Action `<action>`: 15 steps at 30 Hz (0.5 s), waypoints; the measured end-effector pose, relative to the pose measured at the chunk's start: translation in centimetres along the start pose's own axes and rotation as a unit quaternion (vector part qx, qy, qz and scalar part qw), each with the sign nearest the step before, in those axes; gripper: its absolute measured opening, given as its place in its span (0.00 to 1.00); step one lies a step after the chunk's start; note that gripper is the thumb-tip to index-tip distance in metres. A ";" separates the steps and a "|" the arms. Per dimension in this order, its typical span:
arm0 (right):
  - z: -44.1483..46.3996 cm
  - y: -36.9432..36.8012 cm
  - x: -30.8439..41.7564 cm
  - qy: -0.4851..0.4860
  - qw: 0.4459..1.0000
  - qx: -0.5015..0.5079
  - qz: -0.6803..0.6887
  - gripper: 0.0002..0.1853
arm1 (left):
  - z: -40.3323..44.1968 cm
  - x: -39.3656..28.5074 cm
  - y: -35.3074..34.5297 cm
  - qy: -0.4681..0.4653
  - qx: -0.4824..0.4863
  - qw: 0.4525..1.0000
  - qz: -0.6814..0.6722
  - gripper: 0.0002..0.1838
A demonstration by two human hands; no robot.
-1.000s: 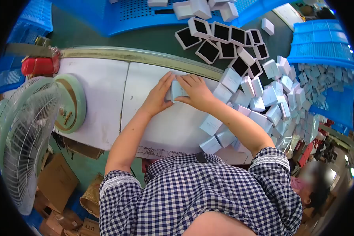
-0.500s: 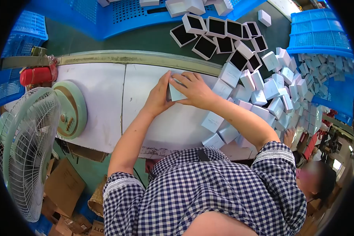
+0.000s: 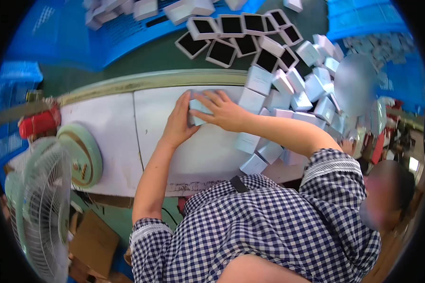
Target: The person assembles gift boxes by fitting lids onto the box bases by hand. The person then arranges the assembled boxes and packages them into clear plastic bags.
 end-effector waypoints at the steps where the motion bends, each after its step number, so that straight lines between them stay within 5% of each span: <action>1: 0.1 -0.2 0.2 -0.001 1.000 0.008 0.005 0.36 | 0.4 -0.6 0.6 -0.011 0.024 1.000 0.005 0.59; 4: 0.6 0.2 0.1 -0.020 0.999 0.014 0.040 0.35 | 0.9 1.2 3.2 -0.009 0.082 0.996 -0.035 0.54; 7: 0.5 1.1 0.5 -0.060 0.994 0.026 0.091 0.34 | 6.6 -2.2 5.8 0.019 0.024 0.999 -0.044 0.38; 12: -7.3 8.9 -1.8 -0.243 0.956 -0.062 0.155 0.40 | 14.9 -2.2 -0.3 -0.161 0.057 0.981 0.096 0.29; 15: -13.4 11.8 -5.3 -0.376 0.911 -0.027 0.165 0.43 | 16.8 0.5 -4.7 -0.137 0.030 0.941 0.308 0.29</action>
Point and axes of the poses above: each hand's wrist, its own z-axis towards the middle knuckle, its own y-axis out of the back of the hand, x = y × z, the point moved 2 cm from there along z, towards the middle knuckle, and after that the axes turned 9 degrees about -y, right-handed, at the moved point
